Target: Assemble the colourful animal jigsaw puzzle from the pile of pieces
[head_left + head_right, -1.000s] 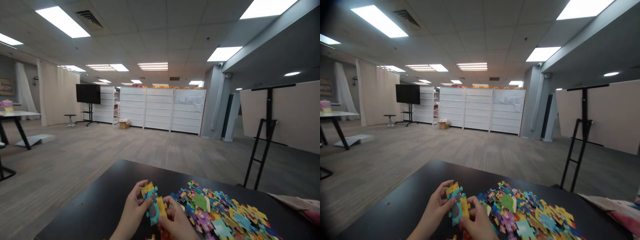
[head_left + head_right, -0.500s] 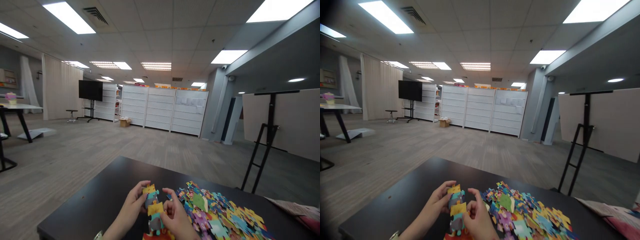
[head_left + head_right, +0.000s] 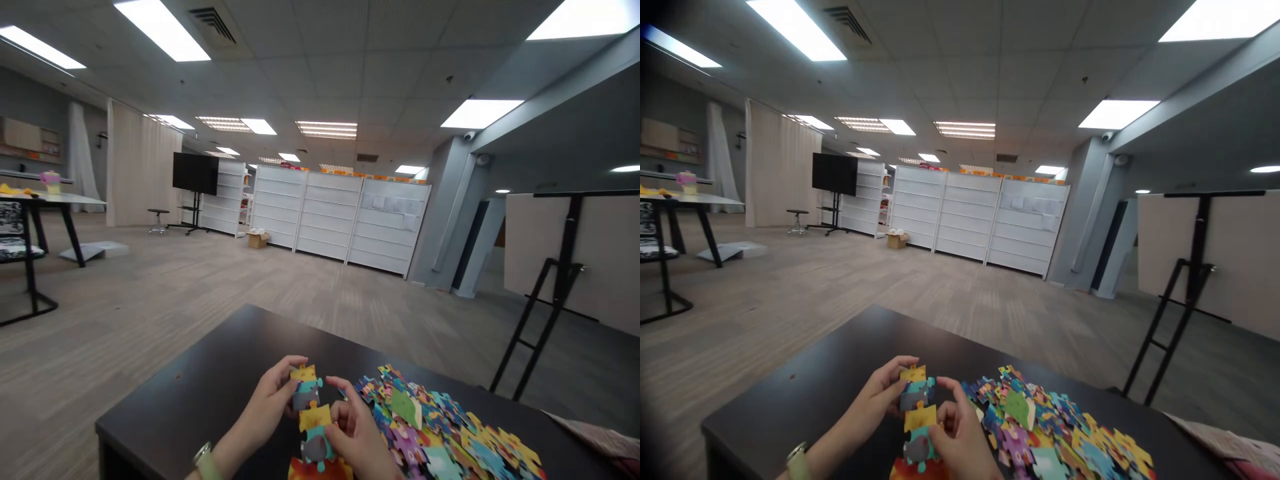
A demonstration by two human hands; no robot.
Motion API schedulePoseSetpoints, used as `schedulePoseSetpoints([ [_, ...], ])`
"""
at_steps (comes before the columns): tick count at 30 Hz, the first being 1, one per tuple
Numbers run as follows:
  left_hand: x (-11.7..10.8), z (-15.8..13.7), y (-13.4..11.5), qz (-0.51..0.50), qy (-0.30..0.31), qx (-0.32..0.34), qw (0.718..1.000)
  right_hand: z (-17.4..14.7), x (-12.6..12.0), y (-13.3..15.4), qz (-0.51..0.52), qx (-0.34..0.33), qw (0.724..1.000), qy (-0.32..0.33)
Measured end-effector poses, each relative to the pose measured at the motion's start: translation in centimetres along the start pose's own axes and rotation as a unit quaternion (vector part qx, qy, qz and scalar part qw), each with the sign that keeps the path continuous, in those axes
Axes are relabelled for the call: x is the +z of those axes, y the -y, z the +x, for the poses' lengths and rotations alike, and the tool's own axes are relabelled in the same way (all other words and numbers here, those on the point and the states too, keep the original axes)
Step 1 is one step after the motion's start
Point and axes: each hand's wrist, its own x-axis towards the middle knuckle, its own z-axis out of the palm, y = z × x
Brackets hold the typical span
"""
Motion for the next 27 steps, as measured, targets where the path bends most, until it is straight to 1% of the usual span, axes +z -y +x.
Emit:
schedulePoseSetpoints([
  [2,-0.2,0.0,-0.2,0.005,-0.011,-0.014,1.000,-0.1,-0.3,1.0,0.010,-0.015,0.999,-0.027],
  [4,-0.4,0.0,-0.5,0.015,-0.019,-0.030,0.999,0.0,-0.8,1.7,0.014,-0.035,0.996,-0.077],
  [6,-0.4,-0.2,-0.6,0.021,-0.016,-0.039,0.999,0.2,-1.2,1.8,0.007,-0.046,0.992,-0.115],
  [8,-0.3,-0.4,-0.6,0.025,-0.009,-0.038,0.999,0.4,-1.5,1.6,-0.011,-0.045,0.991,-0.129],
  [11,-0.3,-0.7,-0.3,0.042,0.002,-0.027,0.999,0.4,-1.6,1.4,-0.037,-0.045,0.991,-0.124],
  [15,-0.4,-0.9,0.1,0.053,0.018,-0.019,0.998,0.3,-1.5,1.7,-0.072,-0.046,0.990,-0.113],
  [19,-0.2,-1.0,-0.3,0.064,0.028,0.003,0.998,0.3,-1.4,2.0,-0.085,-0.042,0.989,-0.110],
  [22,-0.1,-1.0,-0.4,0.061,0.040,0.014,0.997,0.4,-1.3,1.7,-0.088,-0.044,0.989,-0.113],
  [24,0.0,-1.1,-0.2,0.060,0.030,0.017,0.998,0.4,-1.2,1.4,-0.092,-0.048,0.988,-0.113],
  [27,0.3,-1.1,0.8,0.053,0.008,0.023,0.998,0.3,-0.9,0.8,-0.095,-0.052,0.990,-0.094],
])
